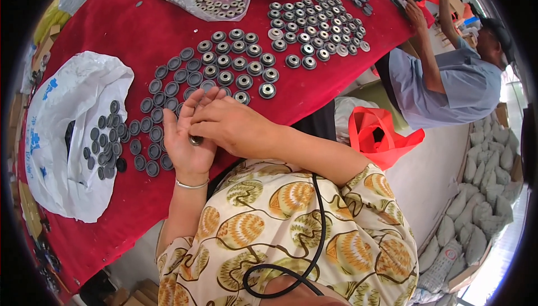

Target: The person assembles parts by inserting metal bearings into circular bases on the table by hand, wipes their hands with a cloth, and aligns the assembled components.

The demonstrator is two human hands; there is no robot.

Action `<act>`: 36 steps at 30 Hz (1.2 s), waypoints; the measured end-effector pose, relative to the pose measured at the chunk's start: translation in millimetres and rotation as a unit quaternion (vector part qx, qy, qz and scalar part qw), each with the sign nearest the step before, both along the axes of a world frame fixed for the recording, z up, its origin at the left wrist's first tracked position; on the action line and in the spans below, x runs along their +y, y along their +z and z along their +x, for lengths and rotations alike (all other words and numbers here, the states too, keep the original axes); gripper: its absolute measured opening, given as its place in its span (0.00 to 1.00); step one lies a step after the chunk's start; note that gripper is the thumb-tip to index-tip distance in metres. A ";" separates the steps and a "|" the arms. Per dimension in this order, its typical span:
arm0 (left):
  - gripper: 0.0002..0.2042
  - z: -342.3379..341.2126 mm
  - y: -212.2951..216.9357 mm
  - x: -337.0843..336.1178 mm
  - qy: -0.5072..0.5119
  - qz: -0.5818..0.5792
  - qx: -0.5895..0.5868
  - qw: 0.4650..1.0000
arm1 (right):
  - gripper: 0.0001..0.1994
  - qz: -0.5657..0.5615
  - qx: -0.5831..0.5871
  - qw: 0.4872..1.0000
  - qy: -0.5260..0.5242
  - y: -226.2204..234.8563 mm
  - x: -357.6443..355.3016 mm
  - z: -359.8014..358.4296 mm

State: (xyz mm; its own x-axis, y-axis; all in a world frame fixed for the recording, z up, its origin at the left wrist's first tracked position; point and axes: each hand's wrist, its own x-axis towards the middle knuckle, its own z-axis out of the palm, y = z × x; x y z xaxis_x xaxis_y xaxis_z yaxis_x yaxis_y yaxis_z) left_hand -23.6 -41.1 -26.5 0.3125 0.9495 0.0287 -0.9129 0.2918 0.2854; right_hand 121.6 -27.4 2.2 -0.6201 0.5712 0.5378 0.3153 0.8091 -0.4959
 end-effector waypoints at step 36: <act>0.26 -11.9 -4.4 2.2 0.143 -0.050 -0.010 0.988 | 0.17 -0.002 -0.137 0.984 -0.114 1.4 42.1 29.1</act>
